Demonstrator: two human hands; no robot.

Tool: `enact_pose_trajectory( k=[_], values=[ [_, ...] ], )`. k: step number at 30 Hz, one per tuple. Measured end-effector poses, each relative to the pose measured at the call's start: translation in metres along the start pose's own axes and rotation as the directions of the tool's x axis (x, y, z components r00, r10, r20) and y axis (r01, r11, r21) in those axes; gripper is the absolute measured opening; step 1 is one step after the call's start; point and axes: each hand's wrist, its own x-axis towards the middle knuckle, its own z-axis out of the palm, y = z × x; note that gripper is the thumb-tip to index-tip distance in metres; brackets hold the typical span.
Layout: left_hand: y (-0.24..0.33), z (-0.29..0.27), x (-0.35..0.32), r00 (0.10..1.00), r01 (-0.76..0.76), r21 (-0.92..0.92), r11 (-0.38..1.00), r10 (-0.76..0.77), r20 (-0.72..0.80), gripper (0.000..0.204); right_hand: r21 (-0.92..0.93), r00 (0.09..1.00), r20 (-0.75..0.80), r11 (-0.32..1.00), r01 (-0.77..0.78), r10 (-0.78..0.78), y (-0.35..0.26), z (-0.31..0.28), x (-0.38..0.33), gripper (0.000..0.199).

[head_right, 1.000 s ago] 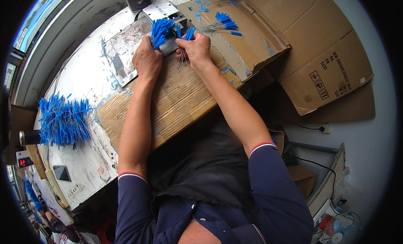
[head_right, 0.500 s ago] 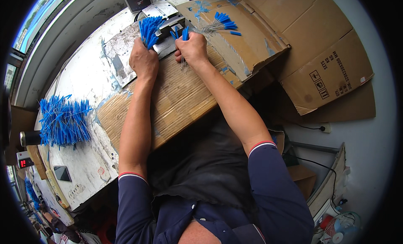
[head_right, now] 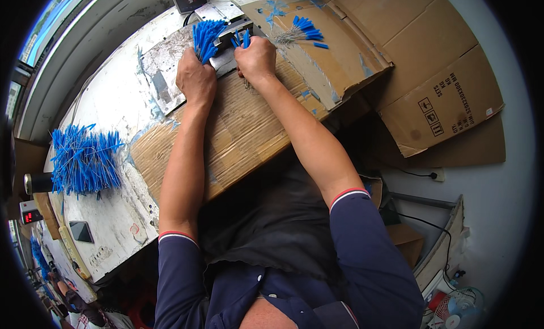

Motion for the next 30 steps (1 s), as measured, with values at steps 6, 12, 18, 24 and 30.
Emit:
enact_pose_trajectory(
  k=[6, 12, 18, 24, 30],
  values=[
    [-0.002, 0.001, 0.001, 0.999, -0.049, 0.061, 0.997, 0.048, 0.008, 0.023, 0.078, 1.000, -0.024, 0.997, 0.009, -0.007, 0.007, 0.004, 0.005, 0.012],
    [0.001, 0.000, 0.001, 0.998, -0.005, 0.015, 1.000, 0.004, 0.067, 0.014, 0.442, 0.999, -0.008, 0.896, -0.035, 0.043, 0.012, 0.002, 0.001, 0.013],
    [0.004, -0.002, 0.002, 0.989, 0.002, 0.028, 1.000, -0.006, 0.151, 0.014, 0.562, 0.999, 0.044, 0.826, -0.039, 0.017, 0.023, -0.006, -0.005, 0.011],
    [-0.001, 0.000, -0.001, 0.990, -0.054, -0.004, 0.999, 0.054, 0.130, 0.015, 0.490, 0.995, 0.102, 0.871, -0.049, -0.001, 0.022, -0.018, -0.017, 0.013],
    [0.001, 0.002, -0.003, 0.983, -0.172, 0.048, 0.984, 0.168, 0.074, 0.013, 0.493, 0.996, 0.091, 0.869, -0.042, -0.004, 0.024, -0.020, -0.018, 0.011]
  ],
)
